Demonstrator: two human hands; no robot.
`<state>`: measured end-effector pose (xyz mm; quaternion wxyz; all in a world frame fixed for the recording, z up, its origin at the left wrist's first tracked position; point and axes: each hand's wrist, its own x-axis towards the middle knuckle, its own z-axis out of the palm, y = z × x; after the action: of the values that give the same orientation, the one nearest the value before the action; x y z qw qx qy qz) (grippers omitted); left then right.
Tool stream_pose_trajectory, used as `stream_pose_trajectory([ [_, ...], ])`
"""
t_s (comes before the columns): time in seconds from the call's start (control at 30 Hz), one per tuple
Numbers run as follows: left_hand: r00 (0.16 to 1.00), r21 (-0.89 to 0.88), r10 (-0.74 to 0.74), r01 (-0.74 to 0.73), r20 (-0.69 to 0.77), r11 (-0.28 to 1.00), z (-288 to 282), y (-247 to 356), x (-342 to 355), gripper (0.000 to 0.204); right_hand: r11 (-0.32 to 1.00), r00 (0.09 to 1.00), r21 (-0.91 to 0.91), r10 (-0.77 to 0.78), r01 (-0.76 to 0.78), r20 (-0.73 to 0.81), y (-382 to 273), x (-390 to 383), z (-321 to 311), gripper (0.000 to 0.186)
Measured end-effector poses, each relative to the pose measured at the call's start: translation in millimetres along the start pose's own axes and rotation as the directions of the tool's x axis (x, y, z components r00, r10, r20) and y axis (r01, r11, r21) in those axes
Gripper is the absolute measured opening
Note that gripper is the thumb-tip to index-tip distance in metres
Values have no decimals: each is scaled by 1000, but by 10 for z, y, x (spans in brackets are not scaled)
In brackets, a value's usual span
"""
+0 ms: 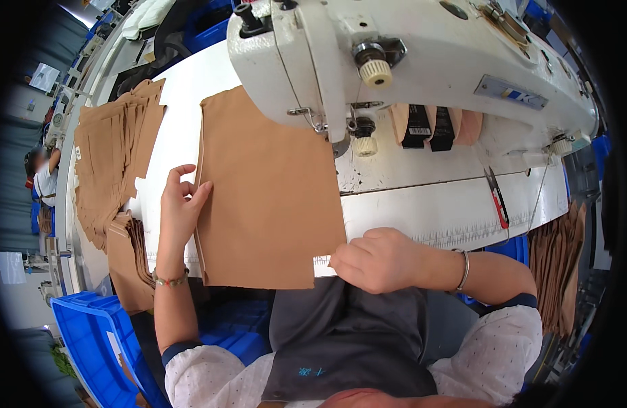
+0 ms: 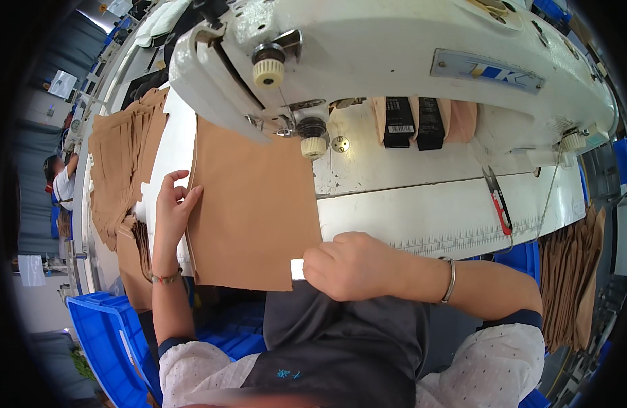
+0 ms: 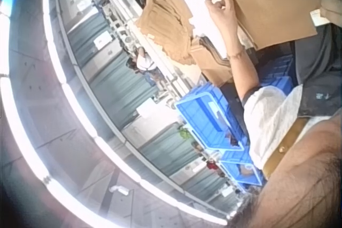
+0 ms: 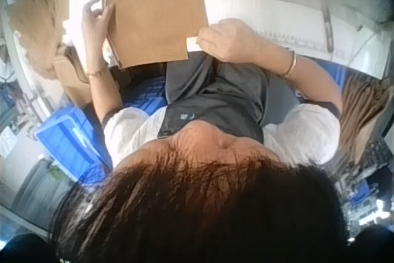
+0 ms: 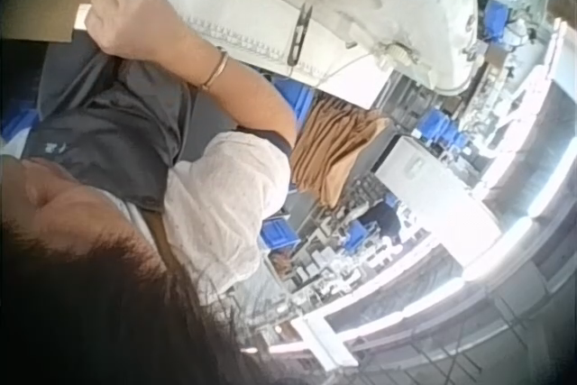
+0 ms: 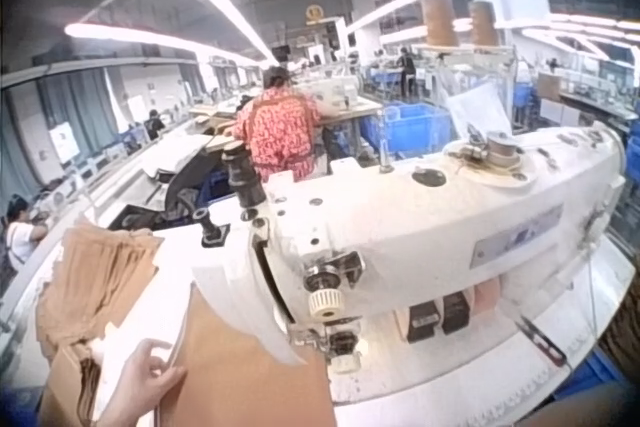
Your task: Sewing leather panels and attaching zippers and labels using an industrial sewing machine.
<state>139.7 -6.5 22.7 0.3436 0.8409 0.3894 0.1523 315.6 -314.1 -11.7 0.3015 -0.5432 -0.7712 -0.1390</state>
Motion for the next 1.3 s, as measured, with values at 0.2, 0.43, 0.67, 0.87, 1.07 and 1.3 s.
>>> stream_pose_trajectory([
  [0.2, 1000, 41, 24, -23, -16, 999, 28, 65, 199, 45, 999, 1000, 43, 22, -23, 22, 208, 81, 9, 12],
  [0.43, 999, 66, 43, -42, -19, 997, 60, 61, 472, 49, 1000, 991, -15, 28, -26, 128, 427, 139, -12, 11],
  [0.67, 996, 101, 78, -73, -43, 992, 111, 60, 788, 53, 995, 995, 0, 95, -95, 18, 617, 225, 114, 13],
  [0.87, 993, 130, 101, -93, -56, 987, 127, 41, 1059, 57, 989, 989, 26, 145, -144, -13, 759, 271, 177, 10],
  [1.07, 900, 463, 382, -254, -207, 849, 317, 280, 979, 54, 973, 973, 14, 230, -230, -10, 883, 216, 259, 4],
  [1.3, 450, 122, 850, -893, 275, 433, 763, 856, 182, 39, 957, 955, 37, 285, -288, 79, 851, 277, 60, 6],
])
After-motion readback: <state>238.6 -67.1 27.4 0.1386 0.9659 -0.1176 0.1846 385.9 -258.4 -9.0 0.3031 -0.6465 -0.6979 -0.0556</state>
